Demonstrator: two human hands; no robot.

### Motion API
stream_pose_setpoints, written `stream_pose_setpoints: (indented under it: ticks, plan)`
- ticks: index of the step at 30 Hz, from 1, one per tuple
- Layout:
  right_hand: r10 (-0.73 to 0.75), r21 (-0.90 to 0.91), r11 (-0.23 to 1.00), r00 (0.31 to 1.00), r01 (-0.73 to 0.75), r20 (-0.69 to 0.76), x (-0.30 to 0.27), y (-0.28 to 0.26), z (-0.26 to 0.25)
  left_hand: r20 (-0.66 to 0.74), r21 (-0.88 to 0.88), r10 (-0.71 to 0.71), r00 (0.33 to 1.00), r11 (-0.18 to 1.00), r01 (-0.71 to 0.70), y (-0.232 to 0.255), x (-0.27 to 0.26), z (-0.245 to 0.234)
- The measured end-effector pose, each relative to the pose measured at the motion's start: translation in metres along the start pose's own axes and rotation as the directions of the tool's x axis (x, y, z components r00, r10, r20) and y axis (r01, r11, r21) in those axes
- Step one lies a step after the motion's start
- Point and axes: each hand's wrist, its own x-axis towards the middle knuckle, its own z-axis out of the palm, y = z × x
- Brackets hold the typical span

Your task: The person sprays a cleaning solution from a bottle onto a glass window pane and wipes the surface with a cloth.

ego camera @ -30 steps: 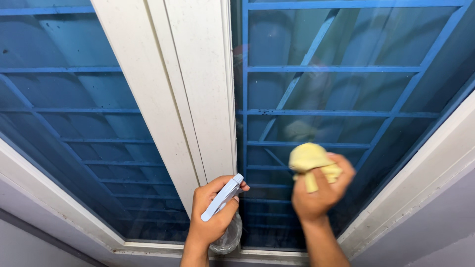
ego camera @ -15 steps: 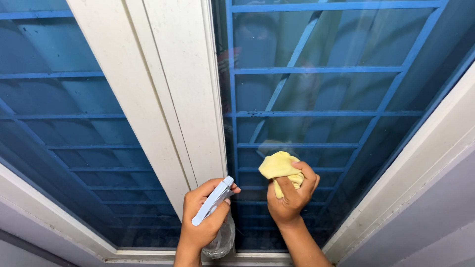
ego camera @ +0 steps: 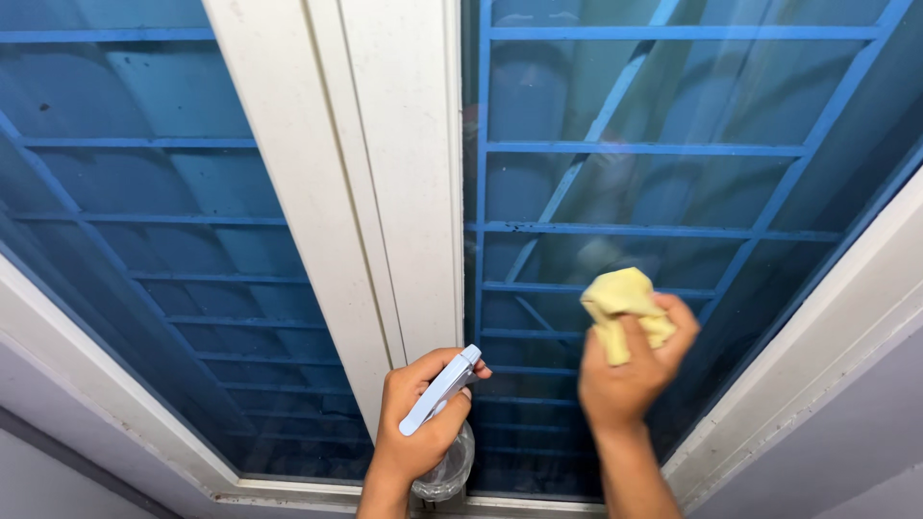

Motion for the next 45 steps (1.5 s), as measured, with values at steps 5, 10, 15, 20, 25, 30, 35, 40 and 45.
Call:
stream_pose_setpoints:
  ticks: [5, 10, 15, 20, 25, 30, 35, 40, 45]
  plan:
    - [-0.136, -0.091, 0.984, 0.974, 0.154, 0.179, -0.033, -0.033, 0.022, -0.010, 0.012, 0.007, 1.000, 1.000, -0.007, 0.005, 0.002, -0.005]
    - [-0.129, -0.037, 0.990, 0.970, 0.139, 0.204, -0.040, -0.027, 0.021, -0.014, -0.037, 0.052, 0.999, 0.998, -0.052, 0.005, 0.001, -0.005]
    - [-0.067, -0.036, 0.997, 0.997, 0.068, 0.029, -0.008, 0.001, 0.002, -0.024, -0.037, 0.021, 0.999, 0.999, -0.022, 0.006, -0.001, -0.007]
    - [0.113, 0.029, 0.993, 0.992, -0.112, -0.055, 0.003, 0.012, -0.004, -0.037, 0.024, 0.025, 0.999, 0.999, -0.024, 0.002, -0.001, -0.016]
    - [-0.017, -0.039, 0.999, 1.000, 0.017, -0.008, -0.017, -0.006, 0.017, -0.038, 0.027, 0.131, 0.991, 0.991, -0.130, 0.003, -0.002, -0.016]
    - [0.044, 0.047, 0.998, 0.999, -0.043, -0.001, -0.014, -0.003, 0.014, -0.093, 0.168, 0.067, 0.993, 0.985, -0.051, 0.006, -0.001, -0.007]
    - [0.002, -0.024, 1.000, 0.999, -0.001, 0.047, -0.008, -0.008, 0.007, -0.049, 0.163, 0.108, 0.993, 0.982, -0.099, 0.023, 0.009, 0.006]
    - [-0.223, -0.137, 0.962, 0.970, 0.235, 0.101, -0.015, -0.017, 0.010, 0.047, 0.084, 0.175, 0.983, 0.980, -0.178, 0.037, 0.027, 0.004]
    - [-0.517, -0.089, 0.821, 0.801, 0.564, 0.301, -0.003, -0.008, 0.012, 0.074, 0.093, 0.208, 0.975, 0.972, -0.214, 0.030, 0.038, -0.010]
